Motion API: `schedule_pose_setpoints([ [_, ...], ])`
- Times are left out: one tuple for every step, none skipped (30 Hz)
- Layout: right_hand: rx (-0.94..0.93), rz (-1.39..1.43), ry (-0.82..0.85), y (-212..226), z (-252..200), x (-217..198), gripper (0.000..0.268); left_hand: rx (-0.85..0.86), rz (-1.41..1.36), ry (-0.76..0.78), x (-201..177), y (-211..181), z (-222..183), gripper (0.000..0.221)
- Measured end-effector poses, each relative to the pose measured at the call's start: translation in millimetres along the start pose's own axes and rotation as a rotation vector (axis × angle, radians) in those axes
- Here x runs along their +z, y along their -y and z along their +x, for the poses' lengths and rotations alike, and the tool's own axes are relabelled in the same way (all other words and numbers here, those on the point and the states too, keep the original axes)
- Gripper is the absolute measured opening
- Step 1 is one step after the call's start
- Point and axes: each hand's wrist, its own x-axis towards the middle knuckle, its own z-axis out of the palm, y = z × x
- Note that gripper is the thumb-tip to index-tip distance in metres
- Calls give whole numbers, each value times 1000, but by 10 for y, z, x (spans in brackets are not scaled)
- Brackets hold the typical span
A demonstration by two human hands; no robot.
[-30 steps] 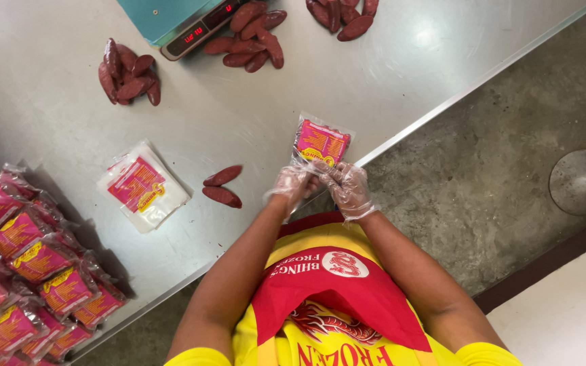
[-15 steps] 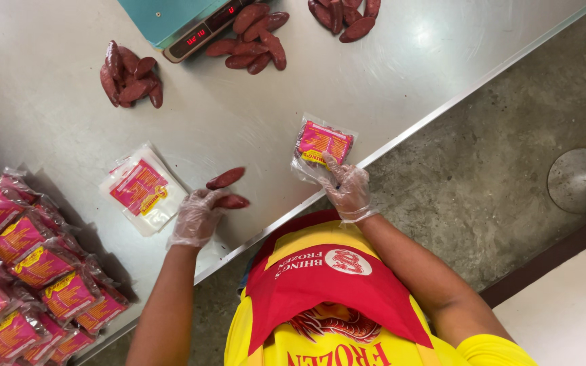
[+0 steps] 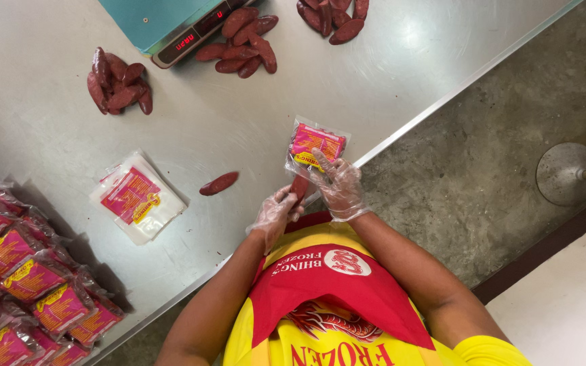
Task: The person places red sausage pieces into clear plastic bags on a stainless steel table. They arrange the meat inside the bags and seal them, stacking the finished packages to the left. A digital scale is visible on the table, and the person wears disposable gloves throughout the process.
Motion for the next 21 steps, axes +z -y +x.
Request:
schedule_pose_setpoints([
  [-42,-54,6,-17,10,16,46,-5,-33,-17,29,-25,48,42],
  [-19,22,9,-35,22,28,43,-10,-67,-34,47,-59,102,42],
  [6,97,12,-43,35,45,39,-17,-99,-50,64,-64,136,42],
  [32,172,14,-41,39,51,36,-18,-183,-41,97,-48,172,41],
  [20,214,1,-38,55,45,36,-10,-268,-29,137,-66,260,39],
  [9,255,-11,-22,53,30,36,-3,-352,-17,163,-77,331,38],
  [1,297,-20,-12,45,7,35,9,-408,0,174,-60,363,37],
  [5,324,-4,-20,59,-10,35,21,-465,18,178,-42,392,36],
  [10,353,13,-24,62,-22,35,33,-522,33,182,-6,416,35],
  [14,381,31,-30,60,-28,35,116,-546,95,211,39,454,32],
  [5,380,31,-40,64,-27,35,203,-570,156,247,73,502,30],
  [-5,378,32,-55,62,-26,35,289,-592,216,275,98,538,28],
  [-14,376,32,-71,57,-19,34,232,-528,127,296,108,577,25],
  [3,365,45,-84,48,-7,35,175,-463,38,321,108,633,23],
  [20,355,60,-89,36,4,35,118,-399,-53,332,116,697,21],
  [37,345,75,-94,32,13,35,85,-376,-61,320,138,778,18],
  [25,357,65,-95,31,19,34,51,-352,-68,292,185,880,16],
  [13,370,54,-92,34,19,34,17,-329,-76,250,257,984,14],
  [1,381,43,-88,44,13,33,46,-334,-20,211,331,1092,13],
  [-8,421,35,-76,49,2,33,75,-338,36,177,394,1185,15],
  [-17,460,27,-63,50,-8,32,105,-342,91,151,435,1244,20],
])
